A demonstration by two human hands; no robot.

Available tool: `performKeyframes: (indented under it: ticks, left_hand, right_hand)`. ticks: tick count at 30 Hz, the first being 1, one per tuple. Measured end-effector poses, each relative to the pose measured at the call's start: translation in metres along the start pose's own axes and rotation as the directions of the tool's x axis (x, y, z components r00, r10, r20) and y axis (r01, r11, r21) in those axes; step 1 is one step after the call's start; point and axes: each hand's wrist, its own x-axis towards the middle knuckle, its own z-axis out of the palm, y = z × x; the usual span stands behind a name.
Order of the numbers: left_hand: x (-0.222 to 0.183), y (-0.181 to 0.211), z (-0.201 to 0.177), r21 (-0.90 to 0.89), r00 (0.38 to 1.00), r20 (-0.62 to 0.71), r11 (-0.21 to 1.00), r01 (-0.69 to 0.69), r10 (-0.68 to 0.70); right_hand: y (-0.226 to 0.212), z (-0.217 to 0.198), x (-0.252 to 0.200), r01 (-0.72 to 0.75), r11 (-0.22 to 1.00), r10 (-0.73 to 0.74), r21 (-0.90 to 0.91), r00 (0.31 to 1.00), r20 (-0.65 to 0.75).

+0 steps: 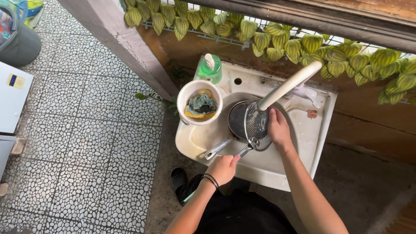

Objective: Washing a metal pot and a strainer in an outdoor sink area.

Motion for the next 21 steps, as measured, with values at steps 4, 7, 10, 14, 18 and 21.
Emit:
performKeyframes:
  ticks: [4, 7, 10, 14, 18, 21]
  left_hand:
    - [0.006, 0.019, -0.006, 0.113, 1.0, -0.008, 0.993, 0.028, -0.028]
    - [0.005, 0.022, -0.007, 0.133, 0.999, -0.041, 0.991, 0.025, -0.019]
    - [0.002, 0.02, -0.008, 0.124, 0.997, -0.071, 0.992, 0.023, -0.014]
    - [0.002, -0.006, 0.004, 0.059, 0.994, -0.106, 0.998, 0.001, 0.005]
    - [-0.008, -0.036, 0.017, 0.021, 0.994, -0.106, 1.0, -0.006, 0.008]
    - [-0.014, -0.057, 0.024, -0.222, 0.997, -0.075, 0.975, -0.012, -0.005]
  right_hand:
    - [-0.01, 0.014, -0.008, 0.167, 0.957, -0.201, -0.236, 0.971, -0.131]
    - [-0.045, 0.029, -0.032, 0.27, 0.88, -0.353, -0.391, 0.923, -0.156]
    - [-0.069, 0.04, -0.05, 0.369, 0.776, -0.479, -0.511, 0.873, -0.096]
    - [-0.056, 0.047, -0.04, 0.533, 0.66, -0.579, -0.529, 0.81, 0.093]
    - [-0.02, 0.038, 0.003, 0.516, 0.752, -0.479, -0.41, 0.855, 0.198]
    - [0.027, 0.027, 0.034, 0.252, 0.948, -0.2, -0.197, 0.948, 0.248]
